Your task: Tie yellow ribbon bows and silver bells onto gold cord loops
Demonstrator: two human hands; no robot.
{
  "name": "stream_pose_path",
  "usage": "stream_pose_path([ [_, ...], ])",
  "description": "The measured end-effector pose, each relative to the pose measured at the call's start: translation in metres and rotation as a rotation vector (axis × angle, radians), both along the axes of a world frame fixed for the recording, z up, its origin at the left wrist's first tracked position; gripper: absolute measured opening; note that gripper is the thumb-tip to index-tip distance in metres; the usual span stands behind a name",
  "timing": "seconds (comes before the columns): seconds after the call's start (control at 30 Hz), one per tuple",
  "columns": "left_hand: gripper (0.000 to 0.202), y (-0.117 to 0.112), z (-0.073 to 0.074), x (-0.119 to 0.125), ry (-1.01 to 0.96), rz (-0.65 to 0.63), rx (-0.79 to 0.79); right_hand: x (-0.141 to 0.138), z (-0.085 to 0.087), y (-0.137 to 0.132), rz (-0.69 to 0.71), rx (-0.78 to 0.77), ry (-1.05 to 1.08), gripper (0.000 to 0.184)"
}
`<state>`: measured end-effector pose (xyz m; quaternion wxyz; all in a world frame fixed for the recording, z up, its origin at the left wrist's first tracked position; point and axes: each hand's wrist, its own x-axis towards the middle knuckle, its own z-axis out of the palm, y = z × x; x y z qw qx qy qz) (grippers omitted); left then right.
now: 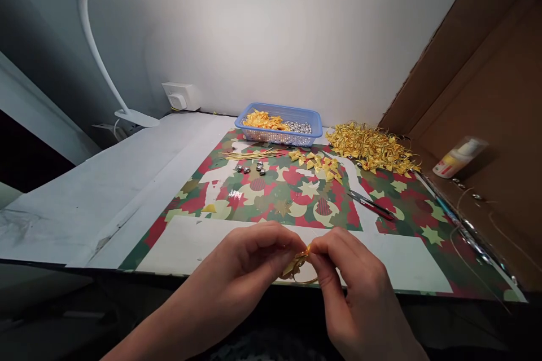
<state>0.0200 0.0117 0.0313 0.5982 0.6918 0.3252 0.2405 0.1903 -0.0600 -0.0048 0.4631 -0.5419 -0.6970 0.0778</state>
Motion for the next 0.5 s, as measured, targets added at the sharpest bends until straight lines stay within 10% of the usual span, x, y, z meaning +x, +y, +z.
stream_pose_path([
  [0.5,0.01,-0.0017,-0.0026,0.0009,-0.091,0.043,-0.104,0.0024,-0.0024,-0.0035,-0.02,0.049,-0.092,0.018],
])
